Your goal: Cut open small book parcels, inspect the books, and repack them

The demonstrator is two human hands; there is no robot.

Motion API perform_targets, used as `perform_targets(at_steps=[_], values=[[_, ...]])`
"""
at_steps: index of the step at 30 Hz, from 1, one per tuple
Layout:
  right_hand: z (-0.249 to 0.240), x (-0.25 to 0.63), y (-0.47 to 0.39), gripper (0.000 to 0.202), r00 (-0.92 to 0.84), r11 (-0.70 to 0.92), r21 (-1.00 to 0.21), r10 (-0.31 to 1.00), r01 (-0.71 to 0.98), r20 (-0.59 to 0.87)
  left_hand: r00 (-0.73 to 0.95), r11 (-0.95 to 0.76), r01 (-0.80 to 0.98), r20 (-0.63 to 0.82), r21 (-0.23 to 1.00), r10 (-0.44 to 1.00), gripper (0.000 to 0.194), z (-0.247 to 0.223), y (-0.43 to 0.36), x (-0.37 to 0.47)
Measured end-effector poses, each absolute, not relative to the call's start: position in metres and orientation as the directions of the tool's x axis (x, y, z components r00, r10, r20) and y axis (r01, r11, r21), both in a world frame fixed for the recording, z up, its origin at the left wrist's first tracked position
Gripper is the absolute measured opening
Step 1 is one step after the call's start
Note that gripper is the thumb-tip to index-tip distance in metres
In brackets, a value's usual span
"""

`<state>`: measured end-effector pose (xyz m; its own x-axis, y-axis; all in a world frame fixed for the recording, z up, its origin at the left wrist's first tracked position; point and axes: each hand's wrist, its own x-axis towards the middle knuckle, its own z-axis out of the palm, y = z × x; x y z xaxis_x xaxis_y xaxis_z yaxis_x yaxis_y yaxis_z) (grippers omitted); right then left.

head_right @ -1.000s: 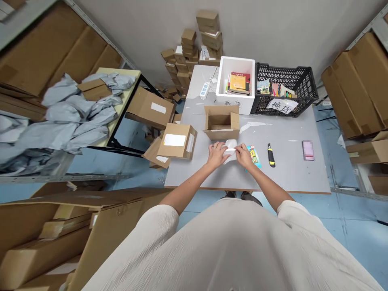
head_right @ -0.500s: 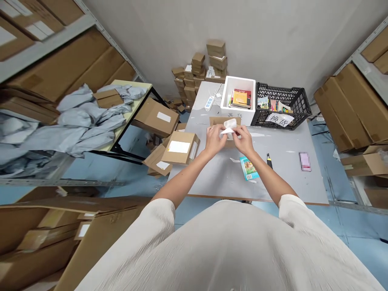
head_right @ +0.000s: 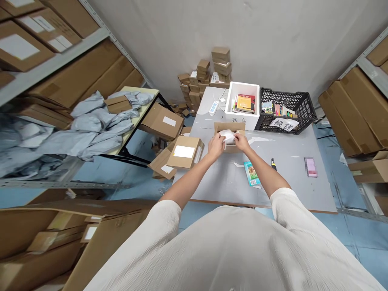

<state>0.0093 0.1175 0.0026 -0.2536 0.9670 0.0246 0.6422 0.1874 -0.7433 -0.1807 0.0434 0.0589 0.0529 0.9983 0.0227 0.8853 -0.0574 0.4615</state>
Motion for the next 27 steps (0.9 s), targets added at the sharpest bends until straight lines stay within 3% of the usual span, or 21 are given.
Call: perform_targets(at_steps=[5,8,14,21,27], values=[[0.001,0.007,0.118,0.056,-0.286,0.185,-0.715,0.958,0.674,-0.021,0.038,-0.009,0.885,-0.054,0.466,0.998,0.034,0.048,0.057,-0.177],[0.001,0.011,0.116,0.064,-0.285,0.244,-0.656,0.957,0.715,0.045,0.037,0.002,0.886,-0.075,0.464,0.996,0.034,0.046,0.073,-0.172],[0.001,0.03,0.111,0.062,-0.302,0.296,-0.588,0.949,0.753,0.091,0.044,0.035,0.928,-0.204,0.371,0.978,0.032,0.05,0.118,-0.169],[0.0,0.048,0.102,0.054,-0.268,0.261,-0.664,0.959,0.701,0.093,0.088,0.045,0.886,-0.263,0.461,0.961,0.046,0.047,0.119,-0.168],[0.0,0.052,0.096,0.051,-0.237,0.245,-0.684,0.966,0.687,0.107,0.084,-0.032,0.877,-0.086,0.479,0.993,0.038,0.049,0.097,-0.173]])
